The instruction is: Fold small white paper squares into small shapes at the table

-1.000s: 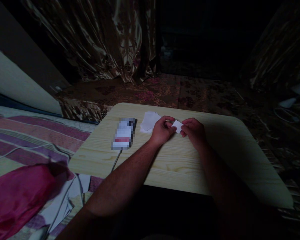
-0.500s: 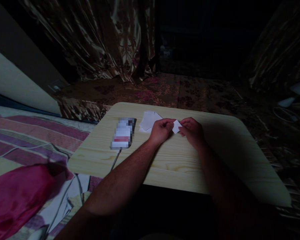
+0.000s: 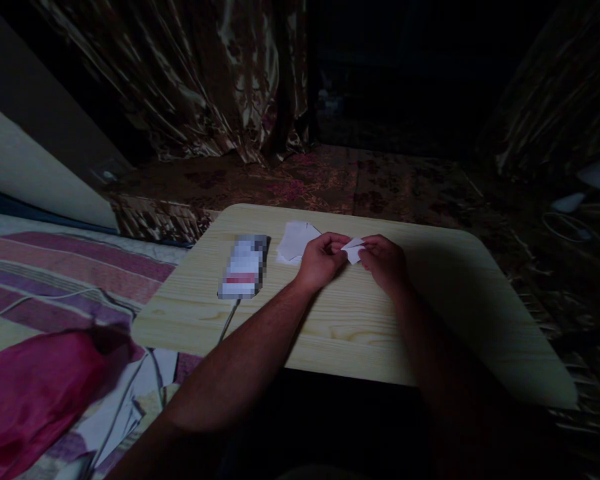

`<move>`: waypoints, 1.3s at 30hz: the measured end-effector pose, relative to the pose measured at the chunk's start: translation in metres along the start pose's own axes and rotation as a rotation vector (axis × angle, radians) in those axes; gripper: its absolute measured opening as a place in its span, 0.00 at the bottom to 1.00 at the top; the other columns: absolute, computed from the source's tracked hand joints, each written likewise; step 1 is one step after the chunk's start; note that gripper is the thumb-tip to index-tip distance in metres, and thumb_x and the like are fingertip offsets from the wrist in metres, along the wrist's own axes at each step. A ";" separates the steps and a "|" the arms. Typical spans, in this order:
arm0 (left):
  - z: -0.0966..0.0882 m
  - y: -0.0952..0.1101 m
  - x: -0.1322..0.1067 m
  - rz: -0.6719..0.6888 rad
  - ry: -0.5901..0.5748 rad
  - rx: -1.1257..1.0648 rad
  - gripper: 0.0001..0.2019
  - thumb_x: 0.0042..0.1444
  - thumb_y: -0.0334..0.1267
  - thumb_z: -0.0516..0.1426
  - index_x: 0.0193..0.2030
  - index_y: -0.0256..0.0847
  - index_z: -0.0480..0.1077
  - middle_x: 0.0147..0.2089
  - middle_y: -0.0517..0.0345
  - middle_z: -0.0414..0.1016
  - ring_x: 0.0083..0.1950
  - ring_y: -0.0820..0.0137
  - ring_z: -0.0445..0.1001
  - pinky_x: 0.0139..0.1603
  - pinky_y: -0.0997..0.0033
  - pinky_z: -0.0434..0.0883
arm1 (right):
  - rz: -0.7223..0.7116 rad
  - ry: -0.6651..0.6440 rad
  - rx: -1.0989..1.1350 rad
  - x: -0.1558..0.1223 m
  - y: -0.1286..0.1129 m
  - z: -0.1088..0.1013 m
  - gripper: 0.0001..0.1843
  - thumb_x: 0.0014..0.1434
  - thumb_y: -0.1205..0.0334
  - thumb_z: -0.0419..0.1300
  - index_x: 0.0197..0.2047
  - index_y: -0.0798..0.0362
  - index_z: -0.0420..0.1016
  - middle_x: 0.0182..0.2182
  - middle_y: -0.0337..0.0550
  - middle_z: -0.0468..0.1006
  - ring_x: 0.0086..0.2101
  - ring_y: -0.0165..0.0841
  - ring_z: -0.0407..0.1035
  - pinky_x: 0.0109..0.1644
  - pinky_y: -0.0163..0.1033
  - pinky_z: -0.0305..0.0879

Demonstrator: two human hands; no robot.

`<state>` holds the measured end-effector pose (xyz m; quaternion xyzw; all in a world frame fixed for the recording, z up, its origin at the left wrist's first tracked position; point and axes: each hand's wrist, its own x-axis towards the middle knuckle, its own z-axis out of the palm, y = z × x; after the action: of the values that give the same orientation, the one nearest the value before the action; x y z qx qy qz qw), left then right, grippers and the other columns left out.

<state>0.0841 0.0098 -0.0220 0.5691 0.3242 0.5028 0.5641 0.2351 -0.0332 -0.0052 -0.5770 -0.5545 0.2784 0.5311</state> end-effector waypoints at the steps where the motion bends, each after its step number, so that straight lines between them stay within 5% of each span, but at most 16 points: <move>1: 0.000 0.000 0.000 -0.010 0.000 -0.005 0.14 0.44 0.31 0.62 0.41 0.34 0.74 0.35 0.54 0.79 0.32 0.74 0.74 0.34 0.76 0.69 | -0.010 -0.003 -0.007 0.000 0.001 0.001 0.12 0.48 0.61 0.60 0.38 0.52 0.74 0.25 0.38 0.77 0.23 0.30 0.68 0.26 0.34 0.62; 7: 0.001 0.001 0.000 -0.023 -0.014 -0.029 0.15 0.43 0.32 0.64 0.40 0.34 0.76 0.35 0.53 0.80 0.34 0.71 0.76 0.38 0.72 0.71 | -0.056 -0.023 0.020 -0.001 0.005 0.006 0.14 0.48 0.62 0.62 0.41 0.51 0.74 0.34 0.42 0.80 0.32 0.34 0.74 0.34 0.36 0.68; 23: 0.001 -0.004 -0.001 0.049 0.002 0.084 0.17 0.43 0.31 0.62 0.43 0.36 0.75 0.28 0.62 0.73 0.26 0.77 0.67 0.29 0.77 0.65 | -0.038 0.059 -0.047 0.000 0.009 0.004 0.15 0.56 0.51 0.58 0.41 0.51 0.72 0.32 0.43 0.79 0.28 0.33 0.73 0.30 0.36 0.68; 31: 0.000 -0.004 0.000 0.034 0.031 0.088 0.13 0.44 0.32 0.60 0.39 0.37 0.77 0.29 0.61 0.74 0.29 0.74 0.68 0.31 0.75 0.65 | 0.044 0.008 -0.037 0.005 0.008 -0.003 0.14 0.54 0.53 0.57 0.41 0.52 0.73 0.19 0.36 0.74 0.21 0.32 0.69 0.24 0.34 0.62; 39: -0.002 -0.002 0.000 -0.018 -0.040 0.055 0.11 0.47 0.37 0.62 0.38 0.36 0.77 0.28 0.59 0.74 0.26 0.76 0.67 0.28 0.76 0.63 | 0.091 -0.090 -0.003 0.004 0.002 -0.006 0.14 0.52 0.54 0.59 0.39 0.54 0.75 0.18 0.37 0.75 0.18 0.29 0.66 0.22 0.33 0.58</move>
<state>0.0825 0.0105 -0.0243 0.5915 0.3317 0.4769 0.5592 0.2418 -0.0313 -0.0041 -0.5894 -0.5515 0.3269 0.4915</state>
